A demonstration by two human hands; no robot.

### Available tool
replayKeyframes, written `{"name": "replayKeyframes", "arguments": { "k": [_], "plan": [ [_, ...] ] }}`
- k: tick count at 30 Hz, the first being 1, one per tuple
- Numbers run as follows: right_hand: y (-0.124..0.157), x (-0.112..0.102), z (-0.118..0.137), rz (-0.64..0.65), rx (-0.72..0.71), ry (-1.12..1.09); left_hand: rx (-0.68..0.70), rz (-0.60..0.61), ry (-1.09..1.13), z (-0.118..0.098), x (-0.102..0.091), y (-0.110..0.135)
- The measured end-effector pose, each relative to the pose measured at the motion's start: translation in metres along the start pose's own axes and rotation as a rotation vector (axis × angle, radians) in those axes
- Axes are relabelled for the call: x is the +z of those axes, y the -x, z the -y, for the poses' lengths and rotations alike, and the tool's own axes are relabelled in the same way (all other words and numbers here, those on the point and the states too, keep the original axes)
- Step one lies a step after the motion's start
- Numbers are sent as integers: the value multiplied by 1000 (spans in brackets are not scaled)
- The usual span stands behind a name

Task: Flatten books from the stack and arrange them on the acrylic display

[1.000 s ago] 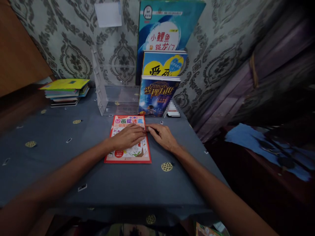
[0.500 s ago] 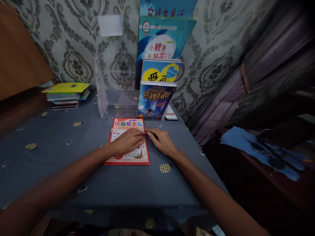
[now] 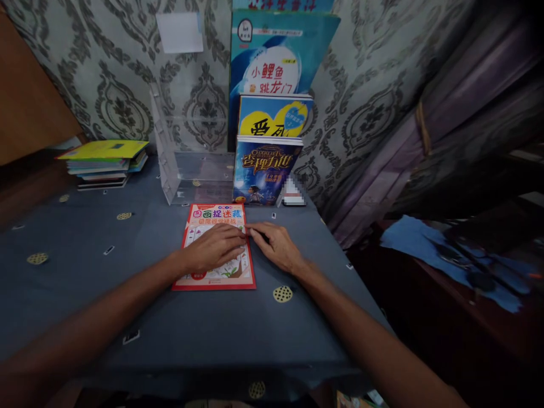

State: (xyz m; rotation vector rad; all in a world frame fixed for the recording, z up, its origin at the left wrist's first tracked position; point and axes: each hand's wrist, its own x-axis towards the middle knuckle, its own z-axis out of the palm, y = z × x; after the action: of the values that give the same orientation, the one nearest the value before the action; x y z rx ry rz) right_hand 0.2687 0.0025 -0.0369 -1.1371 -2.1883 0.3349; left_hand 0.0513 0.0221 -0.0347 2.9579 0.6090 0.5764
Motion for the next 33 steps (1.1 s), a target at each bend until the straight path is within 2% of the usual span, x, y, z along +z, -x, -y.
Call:
{"name": "replayKeyframes", "arguments": {
  "k": [9,24,33],
  "plan": [
    [0,1,-2,4,5,-3,5,31,-114,-8,-1,-3],
    [1,1,2,11,3,-22,47,-53,36,-11,-6,-1],
    [1,3,2,0,12,-62,81,-28,-128,-13,-3,-1]
  ]
}}
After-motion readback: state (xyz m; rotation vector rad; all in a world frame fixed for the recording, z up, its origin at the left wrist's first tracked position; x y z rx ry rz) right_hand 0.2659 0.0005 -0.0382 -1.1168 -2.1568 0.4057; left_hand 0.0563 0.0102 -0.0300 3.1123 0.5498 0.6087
